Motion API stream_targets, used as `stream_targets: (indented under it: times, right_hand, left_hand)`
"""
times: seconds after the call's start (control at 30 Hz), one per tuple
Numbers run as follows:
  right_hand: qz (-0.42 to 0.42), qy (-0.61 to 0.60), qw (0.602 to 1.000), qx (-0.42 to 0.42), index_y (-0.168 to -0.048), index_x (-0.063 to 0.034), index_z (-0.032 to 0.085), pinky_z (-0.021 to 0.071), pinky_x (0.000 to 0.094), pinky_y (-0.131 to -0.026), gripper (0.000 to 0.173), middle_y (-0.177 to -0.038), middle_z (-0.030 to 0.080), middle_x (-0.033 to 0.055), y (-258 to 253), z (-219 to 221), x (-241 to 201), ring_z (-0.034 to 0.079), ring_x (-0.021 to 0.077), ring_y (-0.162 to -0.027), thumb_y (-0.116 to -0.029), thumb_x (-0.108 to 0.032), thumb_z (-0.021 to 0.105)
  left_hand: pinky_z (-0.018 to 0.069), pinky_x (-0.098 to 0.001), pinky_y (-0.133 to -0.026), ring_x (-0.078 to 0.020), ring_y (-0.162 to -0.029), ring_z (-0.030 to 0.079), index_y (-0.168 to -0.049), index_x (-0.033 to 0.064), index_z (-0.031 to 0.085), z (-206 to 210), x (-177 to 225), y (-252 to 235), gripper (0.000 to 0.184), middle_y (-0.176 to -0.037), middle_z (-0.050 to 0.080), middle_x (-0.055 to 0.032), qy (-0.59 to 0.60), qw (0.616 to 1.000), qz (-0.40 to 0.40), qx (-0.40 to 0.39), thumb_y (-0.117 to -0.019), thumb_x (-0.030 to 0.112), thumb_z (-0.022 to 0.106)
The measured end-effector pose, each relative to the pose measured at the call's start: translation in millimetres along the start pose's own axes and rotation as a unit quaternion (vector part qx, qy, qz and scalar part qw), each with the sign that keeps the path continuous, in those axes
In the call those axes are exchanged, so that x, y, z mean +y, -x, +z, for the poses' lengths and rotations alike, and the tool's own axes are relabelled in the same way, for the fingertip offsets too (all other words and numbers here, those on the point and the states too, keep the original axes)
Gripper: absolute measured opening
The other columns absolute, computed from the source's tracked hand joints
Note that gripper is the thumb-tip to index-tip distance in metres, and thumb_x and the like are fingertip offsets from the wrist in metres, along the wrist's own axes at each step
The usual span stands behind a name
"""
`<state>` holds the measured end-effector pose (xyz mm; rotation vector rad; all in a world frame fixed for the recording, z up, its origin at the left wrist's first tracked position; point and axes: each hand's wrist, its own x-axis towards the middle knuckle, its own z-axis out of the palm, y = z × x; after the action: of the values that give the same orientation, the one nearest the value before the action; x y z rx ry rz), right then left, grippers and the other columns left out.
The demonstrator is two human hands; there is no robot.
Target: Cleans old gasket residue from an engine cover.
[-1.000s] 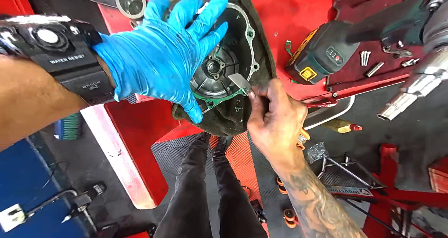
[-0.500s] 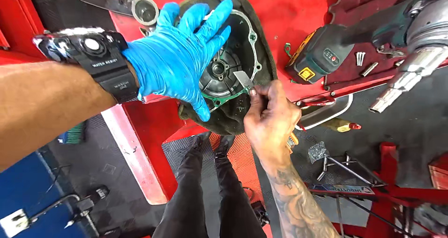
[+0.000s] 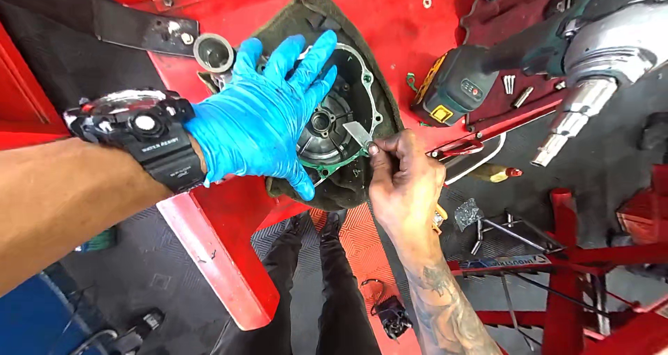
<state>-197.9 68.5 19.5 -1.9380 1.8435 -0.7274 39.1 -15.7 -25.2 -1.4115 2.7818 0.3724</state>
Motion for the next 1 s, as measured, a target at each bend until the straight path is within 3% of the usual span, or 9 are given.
stream_targets:
  times: [0.13, 0.2, 0.3, 0.37, 0.47, 0.53, 0.6, 0.83, 1.0]
  right_hand:
    - [-0.017, 0.018, 1.0, 0.003, -0.096, -0.0142, 0.07, 0.0537, 0.033, -0.057, 0.005, -0.081, 0.072, -0.0035, 2.7, -0.7, 0.5, 0.068, 0.0088, -0.069, -0.0976, -0.017, 0.066]
    - [-0.003, 0.022, 1.0, 0.004, -0.097, -0.0148, 0.071, 0.0535, 0.0335, -0.057, 0.007, -0.08, 0.071, -0.0038, 4.8, 0.3, -1.9, 0.067, 0.0086, -0.069, -0.0985, -0.019, 0.066]
    - [0.027, 0.014, 1.0, 0.004, -0.1, -0.0145, 0.071, 0.0531, 0.0337, -0.057, 0.008, -0.081, 0.071, -0.003, 14.0, -0.7, -9.1, 0.067, 0.009, -0.069, -0.1002, -0.019, 0.064]
    - [0.031, -0.004, 0.999, 0.009, -0.102, -0.0126, 0.07, 0.0562, 0.0321, -0.06, 0.009, -0.083, 0.071, -0.0023, 16.2, 1.1, -11.3, 0.068, 0.0081, -0.072, -0.0999, -0.016, 0.062]
    - [0.036, 0.006, 0.999, 0.025, -0.101, -0.0117, 0.071, 0.0568, 0.0314, -0.062, 0.01, -0.084, 0.071, -0.002, 15.1, 6.1, -12.3, 0.068, 0.0078, -0.073, -0.098, -0.013, 0.061]
    - [0.042, 0.038, 0.998, 0.034, -0.1, -0.0131, 0.071, 0.055, 0.0336, -0.061, 0.01, -0.082, 0.071, -0.0024, 12.5, 7.9, -15.5, 0.068, 0.0091, -0.072, -0.0978, -0.014, 0.062]
    - [0.049, 0.063, 0.996, 0.048, -0.099, -0.0142, 0.071, 0.0542, 0.0352, -0.059, 0.009, -0.082, 0.072, -0.0026, 17.0, 11.1, -20.1, 0.068, 0.0103, -0.072, -0.0978, -0.014, 0.062]
    - [0.09, 0.102, 0.983, 0.121, -0.091, -0.0142, 0.067, 0.0487, 0.035, -0.052, 0.008, -0.075, 0.068, -0.0025, 32.7, 23.7, -35.2, 0.065, 0.0113, -0.064, -0.0975, -0.013, 0.062]
    - [0.131, 0.033, 0.988, 0.068, -0.096, -0.0155, 0.066, 0.0516, 0.0352, -0.05, 0.006, -0.077, 0.068, -0.002, 68.0, 20.6, -47.7, 0.065, 0.0113, -0.063, -0.1005, -0.017, 0.062]
  left_hand:
    - [0.0157, -0.0829, -0.108, -0.0473, -0.156, 0.004, -0.166, 0.0116, 0.003, -35.9, 4.8, -2.6, 0.172, -0.173, -0.007, -0.0128, 0.017, 0.997, 0.008, -0.074, -0.0327, 0.108, 0.053]
    - [0.0214, -0.0792, -0.107, -0.0419, -0.156, 0.012, -0.166, 0.0144, 0.009, -31.9, -15.7, -16.9, 0.161, -0.174, 0.008, -0.0106, 0.053, 0.997, 0.057, -0.008, -0.0421, 0.111, 0.042]
    - [0.0234, -0.0668, -0.116, -0.0332, -0.157, 0.016, -0.166, 0.0214, 0.017, -40.0, -24.6, -33.9, 0.107, -0.173, 0.013, -0.0052, 0.092, 0.992, 0.089, 0.022, -0.0851, 0.089, 0.036]
    - [0.037, -0.0669, -0.109, -0.041, -0.149, 0.033, -0.166, 0.0199, 0.02, -52.3, -5.4, -35.7, 0.08, -0.172, 0.018, -0.0109, 0.06, 0.998, 0.021, -0.024, -0.1008, 0.058, 0.048]
    - [0.0517, -0.0685, -0.079, -0.0461, -0.108, 0.066, -0.165, 0.0292, 0.021, -49.9, 8.3, -40.6, 0.068, -0.146, 0.056, -0.0164, 0.046, 0.993, -0.104, -0.026, -0.1049, 0.037, 0.05]
    - [0.0501, -0.0686, -0.074, -0.0498, -0.096, 0.068, -0.161, 0.0328, 0.032, -47.6, 14.4, -42.4, 0.054, -0.116, 0.07, -0.022, 0.026, 0.985, -0.171, -0.016, -0.1084, 0.036, 0.043]
    - [0.0503, -0.068, -0.074, -0.0504, -0.096, 0.068, -0.154, 0.0302, 0.043, -47.1, 18.6, -41.3, 0.045, -0.107, 0.071, -0.0233, 0.015, 0.981, -0.192, -0.021, -0.1092, 0.035, 0.041]
    - [0.0507, -0.0674, -0.075, -0.0501, -0.097, 0.068, -0.151, 0.0288, 0.046, -47.3, 22.9, -42.3, 0.043, -0.109, 0.071, -0.0228, 0.025, 0.979, -0.203, -0.024, -0.108, 0.031, 0.046]
    - [0.0516, -0.0676, -0.075, -0.0494, -0.096, 0.069, -0.151, 0.0268, 0.047, -46.2, 21.3, -41.1, 0.043, -0.109, 0.071, -0.0222, 0.032, 0.982, -0.185, -0.023, -0.1076, 0.03, 0.047]
